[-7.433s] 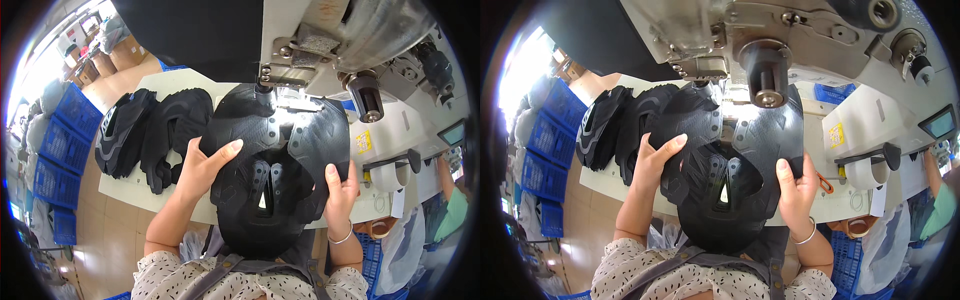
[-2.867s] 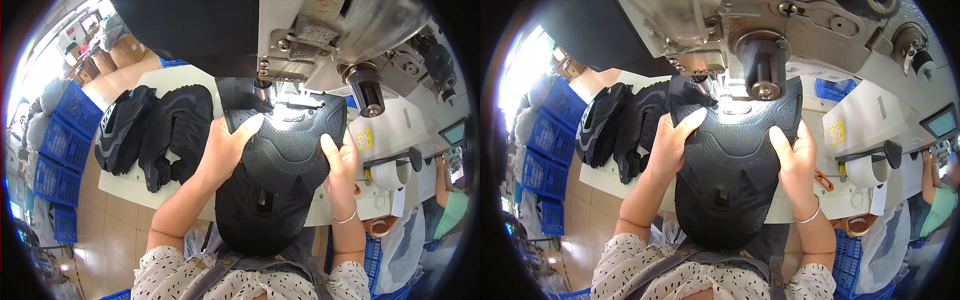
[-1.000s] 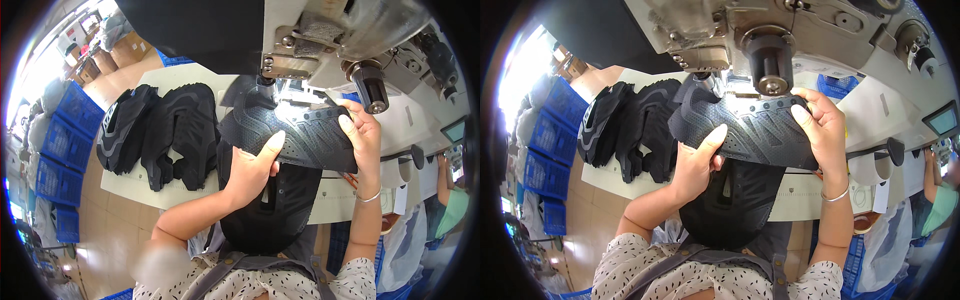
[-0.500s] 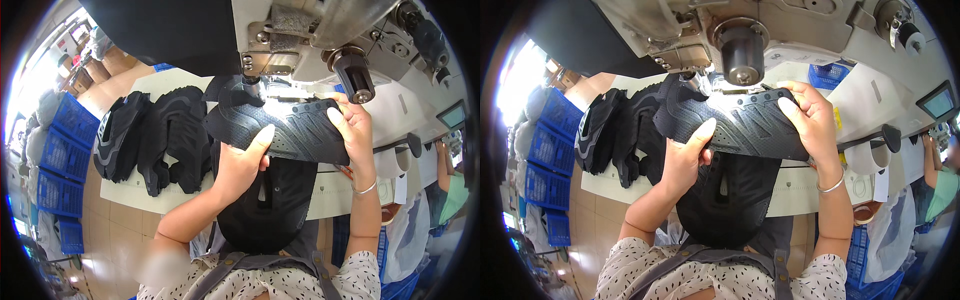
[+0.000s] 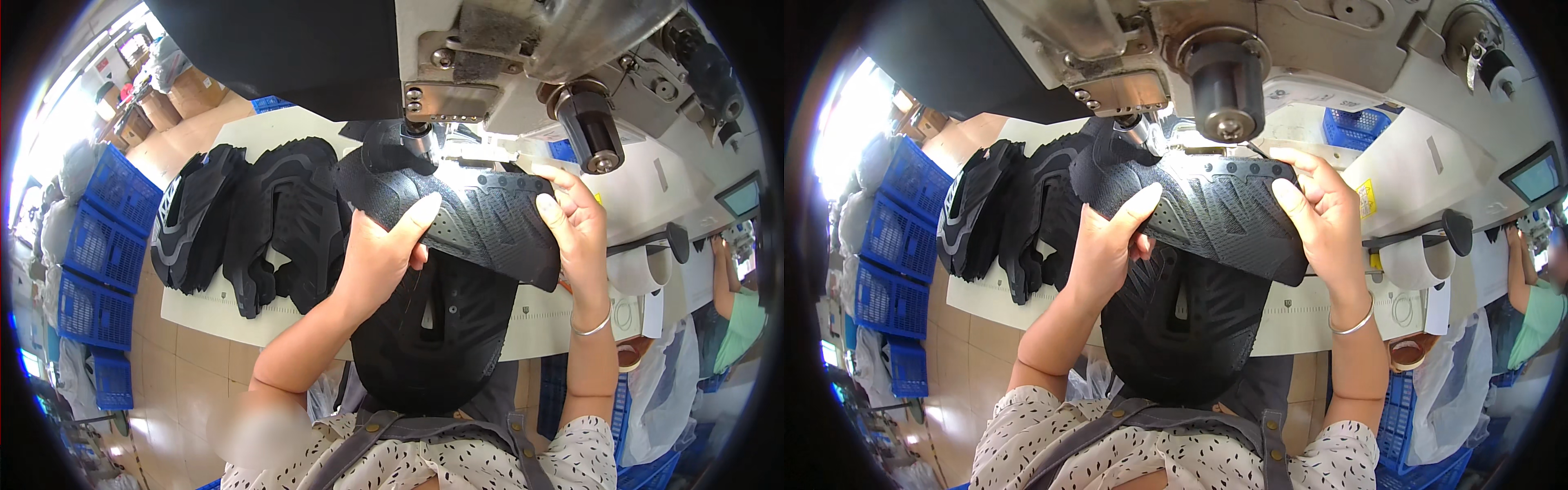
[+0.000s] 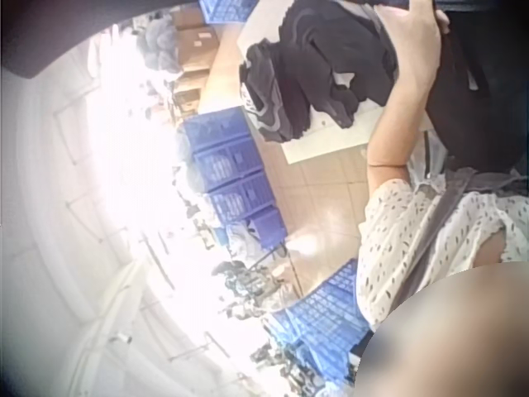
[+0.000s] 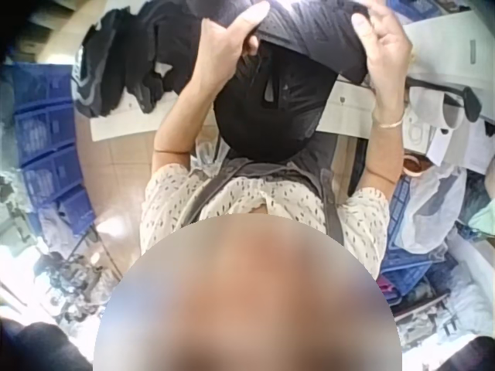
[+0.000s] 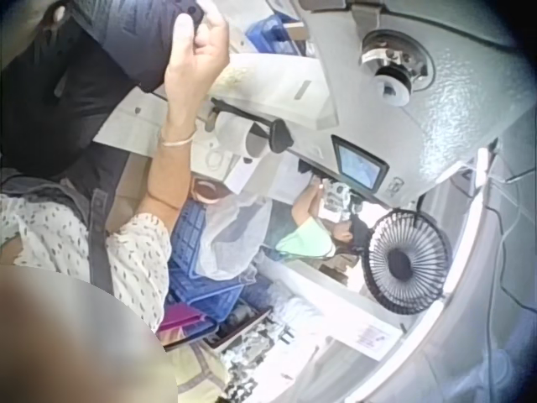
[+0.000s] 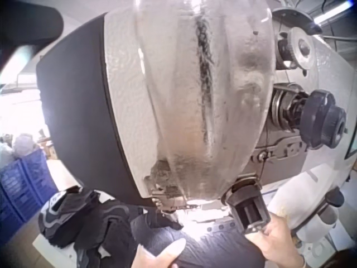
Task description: Using a sewing machine to stitch together the components of a black mesh and leather shoe upper.
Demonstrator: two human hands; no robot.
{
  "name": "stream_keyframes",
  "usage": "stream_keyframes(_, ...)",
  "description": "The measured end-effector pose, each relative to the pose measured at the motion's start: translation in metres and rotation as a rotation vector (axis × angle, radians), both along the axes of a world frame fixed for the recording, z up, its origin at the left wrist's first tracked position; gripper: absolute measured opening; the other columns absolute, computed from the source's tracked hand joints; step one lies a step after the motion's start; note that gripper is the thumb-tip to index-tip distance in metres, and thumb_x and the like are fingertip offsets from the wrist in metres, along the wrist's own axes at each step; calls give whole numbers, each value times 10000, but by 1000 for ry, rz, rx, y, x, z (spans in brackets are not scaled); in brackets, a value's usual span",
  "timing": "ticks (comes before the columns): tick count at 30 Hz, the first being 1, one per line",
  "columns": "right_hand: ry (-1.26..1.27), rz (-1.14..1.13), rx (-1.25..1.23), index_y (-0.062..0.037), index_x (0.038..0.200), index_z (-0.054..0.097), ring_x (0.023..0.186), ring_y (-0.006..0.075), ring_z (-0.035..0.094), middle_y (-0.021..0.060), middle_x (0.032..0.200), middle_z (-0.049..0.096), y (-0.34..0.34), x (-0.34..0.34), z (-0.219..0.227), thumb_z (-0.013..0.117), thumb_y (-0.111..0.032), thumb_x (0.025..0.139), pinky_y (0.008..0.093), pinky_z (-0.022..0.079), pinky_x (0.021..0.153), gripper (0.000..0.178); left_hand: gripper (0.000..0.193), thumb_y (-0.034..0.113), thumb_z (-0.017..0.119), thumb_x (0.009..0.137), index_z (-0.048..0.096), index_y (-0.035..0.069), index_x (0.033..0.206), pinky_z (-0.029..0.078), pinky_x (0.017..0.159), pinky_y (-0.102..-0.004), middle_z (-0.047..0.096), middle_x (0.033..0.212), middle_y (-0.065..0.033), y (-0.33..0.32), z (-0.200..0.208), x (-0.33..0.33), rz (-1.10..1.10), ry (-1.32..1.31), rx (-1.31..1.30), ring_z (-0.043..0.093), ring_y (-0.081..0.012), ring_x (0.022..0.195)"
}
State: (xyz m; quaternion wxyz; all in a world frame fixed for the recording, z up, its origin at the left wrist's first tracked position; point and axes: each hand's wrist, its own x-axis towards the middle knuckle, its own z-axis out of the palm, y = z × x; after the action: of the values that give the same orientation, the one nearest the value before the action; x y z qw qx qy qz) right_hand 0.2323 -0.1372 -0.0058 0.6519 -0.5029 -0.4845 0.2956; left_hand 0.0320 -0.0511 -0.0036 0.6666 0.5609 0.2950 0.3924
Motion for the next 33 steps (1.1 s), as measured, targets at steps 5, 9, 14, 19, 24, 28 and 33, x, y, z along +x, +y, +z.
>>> stream_keyframes(5,-36,-28,-33,3,1117,521,700,46,551,33,755,613,-8,-9,3,531,-29,855,176,438,649,264,160,162,589,840,591,32,747,378,394,-190,560,601,9,9,-2,-3,17,3,-91,472,-48,418)
stream_keyframes(9,-50,-10,-251,-14,1097,533,505,31,494,8,612,557,-32,-27,9,528,-37,861,170,400,465,238,148,156,578,851,603,13,822,434,501,-195,599,707,-3,-2,-4,-4,-16,-25,-66,526,-49,539)
stream_keyframes(14,-356,75,-114,-2,1111,530,520,66,530,46,662,584,-54,-44,-2,546,-22,837,177,411,483,275,181,129,580,858,595,-27,948,463,698,-232,620,876,-25,-24,-9,-13,-80,-118,-48,551,-71,771)
stream_keyframes(19,-549,-415,156,44,1180,457,934,129,519,113,1038,534,-29,-16,-19,563,-38,823,231,421,771,381,195,126,588,849,603,-46,941,486,675,-230,636,859,-63,-11,-6,-30,-135,-90,-176,586,-95,737)
stream_keyframes(24,225,128,-117,63,1191,419,1038,176,509,126,1136,525,-17,-12,-30,627,-114,786,296,381,927,488,249,147,624,816,606,-63,950,495,656,-224,642,839,-74,11,4,-40,-215,33,-153,601,-108,713)
stream_keyframes(28,333,122,-104,53,1192,420,1011,184,536,116,1120,543,-37,-39,-35,652,-142,769,299,412,907,521,238,156,635,811,621,-58,914,496,660,-236,643,838,-75,24,6,-49,-299,88,-113,605,-111,728)
stream_keyframes(33,199,-66,-86,42,1187,433,898,176,568,110,1100,540,-61,-62,-36,611,-153,814,274,471,795,457,214,154,626,832,622,-46,906,481,646,-234,634,816,-57,-18,-11,-65,-48,7,-182,587,-103,714)
